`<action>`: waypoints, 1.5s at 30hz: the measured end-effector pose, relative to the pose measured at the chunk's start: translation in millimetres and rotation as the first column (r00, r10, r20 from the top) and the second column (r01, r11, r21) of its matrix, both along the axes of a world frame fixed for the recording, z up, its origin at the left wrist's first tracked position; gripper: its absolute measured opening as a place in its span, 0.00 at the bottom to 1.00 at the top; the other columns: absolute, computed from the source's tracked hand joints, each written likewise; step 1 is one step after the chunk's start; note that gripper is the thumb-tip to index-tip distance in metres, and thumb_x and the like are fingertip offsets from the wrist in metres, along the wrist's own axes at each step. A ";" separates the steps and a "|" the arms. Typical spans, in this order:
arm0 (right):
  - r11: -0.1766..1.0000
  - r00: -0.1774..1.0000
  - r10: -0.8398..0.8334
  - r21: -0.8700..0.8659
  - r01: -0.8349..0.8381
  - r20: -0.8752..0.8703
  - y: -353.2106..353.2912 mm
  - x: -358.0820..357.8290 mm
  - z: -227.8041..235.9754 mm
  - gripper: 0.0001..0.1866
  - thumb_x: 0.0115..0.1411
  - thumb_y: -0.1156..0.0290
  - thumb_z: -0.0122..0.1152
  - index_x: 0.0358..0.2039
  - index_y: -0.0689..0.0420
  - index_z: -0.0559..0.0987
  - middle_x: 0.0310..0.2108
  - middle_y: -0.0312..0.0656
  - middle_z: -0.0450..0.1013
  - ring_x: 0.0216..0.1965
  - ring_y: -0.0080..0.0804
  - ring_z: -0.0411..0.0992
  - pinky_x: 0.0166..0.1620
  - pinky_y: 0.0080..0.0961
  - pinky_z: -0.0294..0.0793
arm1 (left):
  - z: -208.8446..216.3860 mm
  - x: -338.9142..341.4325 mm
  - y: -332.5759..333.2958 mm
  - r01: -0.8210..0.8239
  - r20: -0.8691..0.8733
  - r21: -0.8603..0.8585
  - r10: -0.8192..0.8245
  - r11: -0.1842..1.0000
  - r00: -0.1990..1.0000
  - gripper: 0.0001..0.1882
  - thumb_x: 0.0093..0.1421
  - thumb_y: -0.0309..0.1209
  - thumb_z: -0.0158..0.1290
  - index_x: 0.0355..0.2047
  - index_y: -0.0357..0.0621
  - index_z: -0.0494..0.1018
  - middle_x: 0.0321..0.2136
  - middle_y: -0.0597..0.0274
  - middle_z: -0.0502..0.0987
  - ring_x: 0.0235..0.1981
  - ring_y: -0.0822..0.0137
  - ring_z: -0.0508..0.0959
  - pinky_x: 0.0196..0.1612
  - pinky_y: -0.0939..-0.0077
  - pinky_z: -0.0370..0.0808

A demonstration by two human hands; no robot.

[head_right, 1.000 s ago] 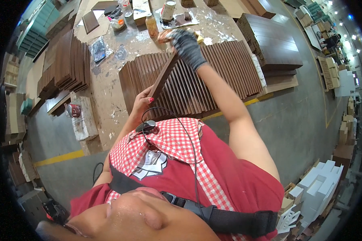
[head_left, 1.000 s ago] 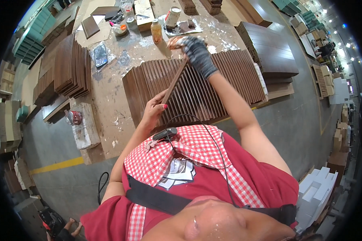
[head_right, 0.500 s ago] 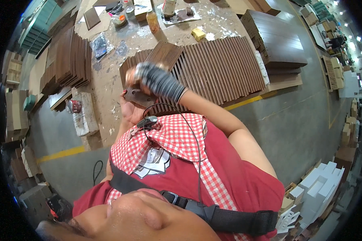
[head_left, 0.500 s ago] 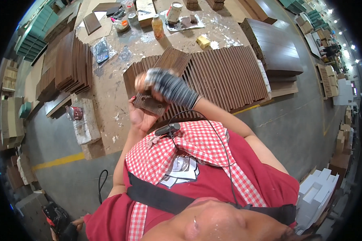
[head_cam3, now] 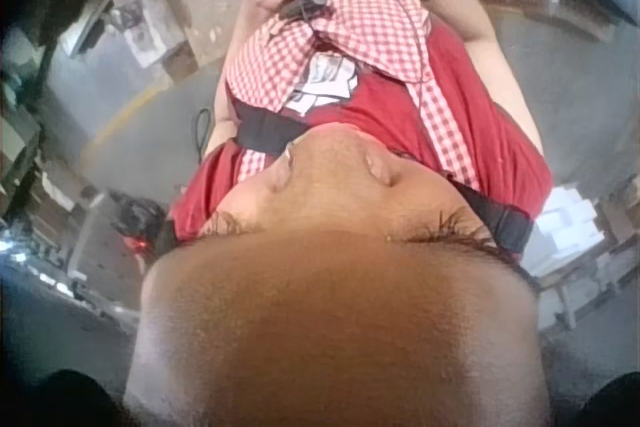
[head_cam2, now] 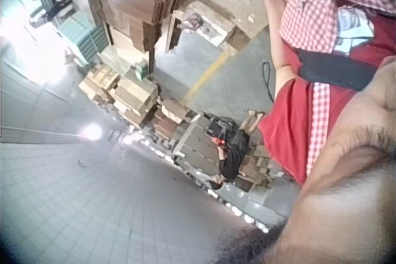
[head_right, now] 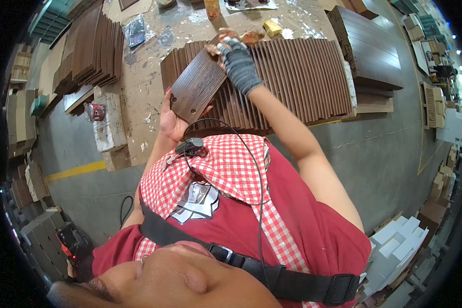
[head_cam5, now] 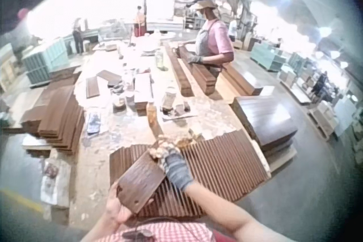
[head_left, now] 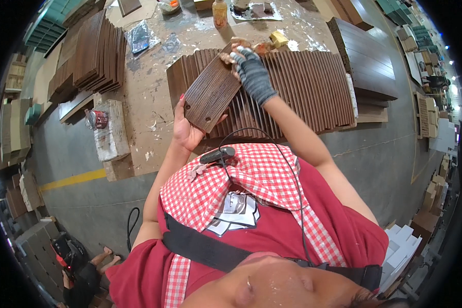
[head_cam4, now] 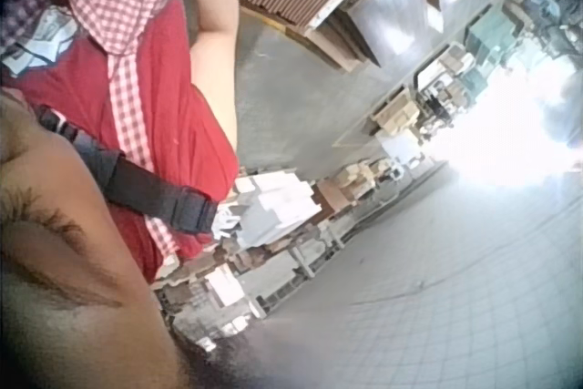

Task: The recorder is polishing and inspecting wooden panels at a workbench in a factory.

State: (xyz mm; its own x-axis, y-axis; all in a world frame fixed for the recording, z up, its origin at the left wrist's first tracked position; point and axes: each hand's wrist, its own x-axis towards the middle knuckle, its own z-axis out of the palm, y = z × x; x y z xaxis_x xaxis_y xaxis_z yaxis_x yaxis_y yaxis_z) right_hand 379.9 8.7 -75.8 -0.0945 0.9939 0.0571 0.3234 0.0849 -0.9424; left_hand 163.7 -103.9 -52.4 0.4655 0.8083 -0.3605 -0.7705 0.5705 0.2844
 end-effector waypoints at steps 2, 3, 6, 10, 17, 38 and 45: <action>0.884 0.805 -0.023 0.388 -0.260 0.592 -34.2 -14.6 2.2 0.25 0.56 0.67 0.62 0.55 0.54 0.73 0.57 0.44 0.68 0.59 0.42 0.64 0.65 0.41 0.58 | 3.5 -4.2 1.9 -0.030 -0.079 0.019 0.031 0.999 0.996 0.37 0.67 0.58 0.36 0.63 0.40 0.56 0.59 0.45 0.65 0.58 0.47 0.70 0.57 0.45 0.71; 0.832 0.800 -0.012 0.450 -0.325 0.600 -58.4 -25.9 16.9 0.25 0.56 0.66 0.62 0.56 0.53 0.73 0.58 0.45 0.67 0.59 0.43 0.63 0.65 0.41 0.57 | 0.3 -5.9 0.5 -0.041 -0.082 0.018 0.042 0.999 0.996 0.37 0.67 0.58 0.36 0.63 0.40 0.56 0.59 0.45 0.65 0.58 0.47 0.70 0.57 0.45 0.71; 0.844 0.754 0.044 0.380 -0.380 0.655 -80.7 -29.0 5.2 0.21 0.61 0.66 0.56 0.56 0.51 0.73 0.60 0.45 0.63 0.62 0.42 0.61 0.66 0.38 0.57 | -0.3 -7.5 2.2 -0.085 0.130 -0.019 0.086 0.996 0.988 0.38 0.67 0.59 0.35 0.65 0.42 0.54 0.60 0.46 0.64 0.60 0.48 0.68 0.58 0.40 0.68; 0.997 0.939 0.041 0.046 -0.061 0.342 -20.1 14.7 -4.0 0.19 0.65 0.69 0.52 0.56 0.54 0.72 0.58 0.47 0.65 0.59 0.42 0.64 0.63 0.32 0.63 | 15.7 -1.4 -1.7 -0.071 0.024 0.021 0.070 0.997 0.997 0.29 0.68 0.50 0.42 0.60 0.40 0.62 0.56 0.48 0.69 0.55 0.54 0.73 0.56 0.51 0.73; 0.804 0.813 -0.501 0.187 0.564 -0.298 -4.5 59.9 -78.3 0.14 0.67 0.70 0.48 0.51 0.57 0.75 0.47 0.41 0.72 0.45 0.36 0.72 0.50 0.29 0.73 | -12.9 5.6 -31.0 0.071 -0.664 0.448 0.279 0.891 0.694 0.14 0.57 0.21 0.56 0.44 0.39 0.72 0.40 0.56 0.77 0.44 0.59 0.77 0.48 0.62 0.77; 0.819 0.751 -0.331 0.569 -0.072 0.572 -39.7 -11.5 -108.1 0.19 0.53 0.62 0.63 0.45 0.52 0.76 0.45 0.43 0.75 0.46 0.41 0.74 0.50 0.35 0.75 | 43.1 9.9 -11.4 0.309 -0.523 0.852 0.645 0.424 0.557 0.21 0.59 0.20 0.52 0.54 0.36 0.72 0.38 0.58 0.71 0.39 0.66 0.72 0.42 0.75 0.71; 0.667 0.914 -0.099 0.707 -0.233 0.394 -71.3 -30.5 -113.9 0.19 0.55 0.67 0.62 0.48 0.53 0.76 0.41 0.38 0.77 0.40 0.39 0.77 0.43 0.31 0.77 | 52.7 -1.2 -17.2 0.289 -0.489 0.871 0.767 0.398 0.415 0.19 0.55 0.22 0.57 0.49 0.39 0.77 0.35 0.57 0.74 0.36 0.60 0.73 0.41 0.69 0.71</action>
